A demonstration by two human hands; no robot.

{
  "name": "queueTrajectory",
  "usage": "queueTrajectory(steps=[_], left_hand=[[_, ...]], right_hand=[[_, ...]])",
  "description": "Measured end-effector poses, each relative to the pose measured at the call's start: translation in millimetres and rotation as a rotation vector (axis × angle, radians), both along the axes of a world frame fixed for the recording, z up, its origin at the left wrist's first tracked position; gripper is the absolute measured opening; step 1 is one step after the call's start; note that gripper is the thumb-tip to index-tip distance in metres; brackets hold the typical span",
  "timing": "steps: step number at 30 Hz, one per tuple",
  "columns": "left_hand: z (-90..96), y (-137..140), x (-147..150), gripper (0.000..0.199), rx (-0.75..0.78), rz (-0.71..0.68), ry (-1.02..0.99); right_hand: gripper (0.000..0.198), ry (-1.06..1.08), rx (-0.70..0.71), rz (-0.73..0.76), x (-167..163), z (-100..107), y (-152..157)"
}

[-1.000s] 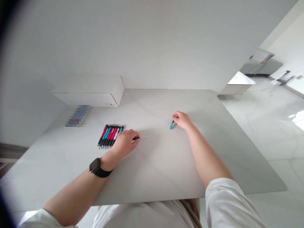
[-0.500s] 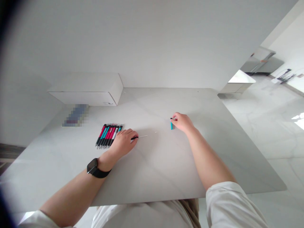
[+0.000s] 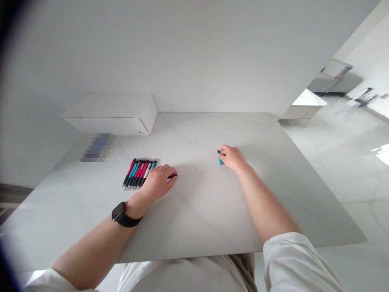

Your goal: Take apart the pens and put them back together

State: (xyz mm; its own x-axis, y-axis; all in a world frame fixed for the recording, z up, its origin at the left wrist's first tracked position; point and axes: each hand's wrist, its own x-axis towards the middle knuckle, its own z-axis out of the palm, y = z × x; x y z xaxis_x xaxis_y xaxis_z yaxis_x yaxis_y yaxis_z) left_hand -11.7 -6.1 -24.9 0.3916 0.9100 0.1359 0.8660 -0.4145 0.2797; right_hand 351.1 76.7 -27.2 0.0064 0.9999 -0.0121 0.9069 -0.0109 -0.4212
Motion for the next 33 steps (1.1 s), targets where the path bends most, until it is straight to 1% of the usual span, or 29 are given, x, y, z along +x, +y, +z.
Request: queueTrajectory(steps=[2, 3, 4, 6, 8, 11, 14, 18, 23, 25, 28, 33], left_hand=[[-0.9, 0.2, -0.4, 0.012, 0.007, -0.003, -0.003], [-1.2, 0.3, -0.6, 0.011, 0.009, -0.006, -0.003], [-1.6, 0.5, -0.8, 0.011, 0.011, -0.009, -0.002], [-2.0, 0.6, -1.1, 0.011, 0.014, -0.013, -0.002], [-2.2, 0.6, -1.2, 0.011, 0.016, -0.013, -0.004], [-2.2, 0.6, -1.2, 0.011, 0.020, -0.013, -0.006], [-2.0, 0.7, -1.2, 0.011, 0.020, -0.015, -0.005], [-2.0, 0.8, -1.5, 0.012, 0.012, -0.011, -0.008], [-1.9, 0.8, -1.6, 0.012, -0.006, -0.005, -0.008], [-1.2, 0.7, -1.3, 0.013, -0.013, -0.005, -0.005], [0.2, 0.4, -0.8, 0.013, -0.014, -0.004, 0.002], [1.2, 0.0, -1.2, 0.013, -0.004, -0.008, 0.013]], right_hand=[[0.019, -0.025, 0.058, 0.028, -6.0, 6.6, -5.3], [0.018, -0.018, 0.082, 0.071, -10.9, 9.8, -9.0], [0.017, 0.002, 0.097, 0.132, -17.2, 12.6, -13.2], [0.017, 0.052, 0.094, 0.305, -32.8, 15.3, -22.2], [0.016, 0.062, 0.083, 0.432, -49.9, 13.9, -30.1], [0.011, 0.009, 0.079, 0.517, -70.9, 6.8, -36.9], [0.008, -0.027, 0.066, 0.563, -80.0, 1.5, -37.9], [0.009, -0.011, 0.106, 0.545, -72.5, 3.7, -34.0], [0.012, 0.012, 0.134, 0.361, -42.0, 8.8, -22.6], [0.013, 0.048, 0.156, 0.319, -30.1, 8.3, -17.5], [0.014, 0.090, 0.198, 0.288, -19.6, 5.3, -11.5], [0.013, 0.109, 0.245, 0.282, -19.1, -0.1, -8.0]])
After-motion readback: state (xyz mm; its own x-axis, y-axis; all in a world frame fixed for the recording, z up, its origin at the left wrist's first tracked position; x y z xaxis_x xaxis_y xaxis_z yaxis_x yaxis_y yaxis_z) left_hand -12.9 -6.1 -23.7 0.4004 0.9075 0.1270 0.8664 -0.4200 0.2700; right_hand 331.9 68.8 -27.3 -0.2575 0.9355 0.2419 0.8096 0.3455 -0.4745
